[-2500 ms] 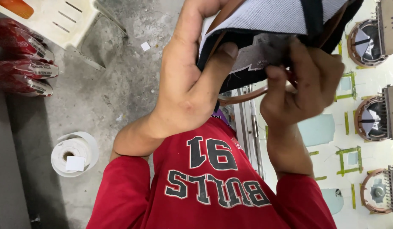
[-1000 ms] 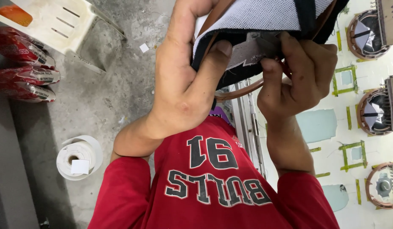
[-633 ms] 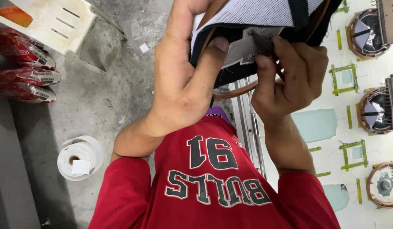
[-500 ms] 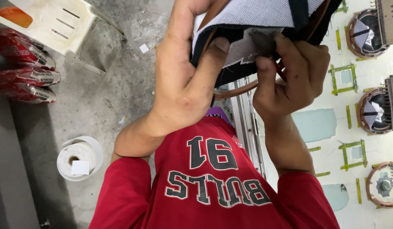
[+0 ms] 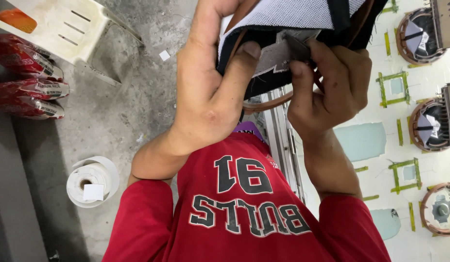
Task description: Cutting fabric sheets and trimming excess threads and backing from an embroidered patch using scissors and snips.
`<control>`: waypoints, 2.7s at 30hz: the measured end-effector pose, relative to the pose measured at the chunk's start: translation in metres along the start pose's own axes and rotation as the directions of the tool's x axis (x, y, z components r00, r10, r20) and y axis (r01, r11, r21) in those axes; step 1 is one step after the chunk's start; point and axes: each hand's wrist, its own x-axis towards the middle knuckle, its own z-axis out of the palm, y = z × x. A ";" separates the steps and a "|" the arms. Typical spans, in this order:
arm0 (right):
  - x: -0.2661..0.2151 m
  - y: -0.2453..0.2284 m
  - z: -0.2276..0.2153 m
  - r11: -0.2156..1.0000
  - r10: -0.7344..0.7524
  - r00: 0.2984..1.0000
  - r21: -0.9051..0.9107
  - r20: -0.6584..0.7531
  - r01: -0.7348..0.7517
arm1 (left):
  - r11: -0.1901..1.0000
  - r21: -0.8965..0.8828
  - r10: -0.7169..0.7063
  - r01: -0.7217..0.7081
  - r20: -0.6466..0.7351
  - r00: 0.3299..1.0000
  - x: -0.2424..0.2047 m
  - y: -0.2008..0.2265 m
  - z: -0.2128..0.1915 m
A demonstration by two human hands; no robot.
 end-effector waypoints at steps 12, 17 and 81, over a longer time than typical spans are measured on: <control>-0.006 0.008 0.004 0.997 0.071 0.994 0.017 0.083 -0.072 | 0.987 0.095 0.132 -0.126 -0.056 0.990 0.005 -0.026 0.007; -0.014 0.011 0.011 0.998 0.034 0.993 0.050 0.109 -0.040 | 0.994 0.033 0.102 -0.100 -0.065 0.993 0.003 -0.041 0.003; -0.120 0.578 0.224 0.519 0.741 0.645 -0.451 -0.187 -0.727 | 0.604 0.159 -0.250 0.781 0.968 -0.003 0.534 -0.636 0.326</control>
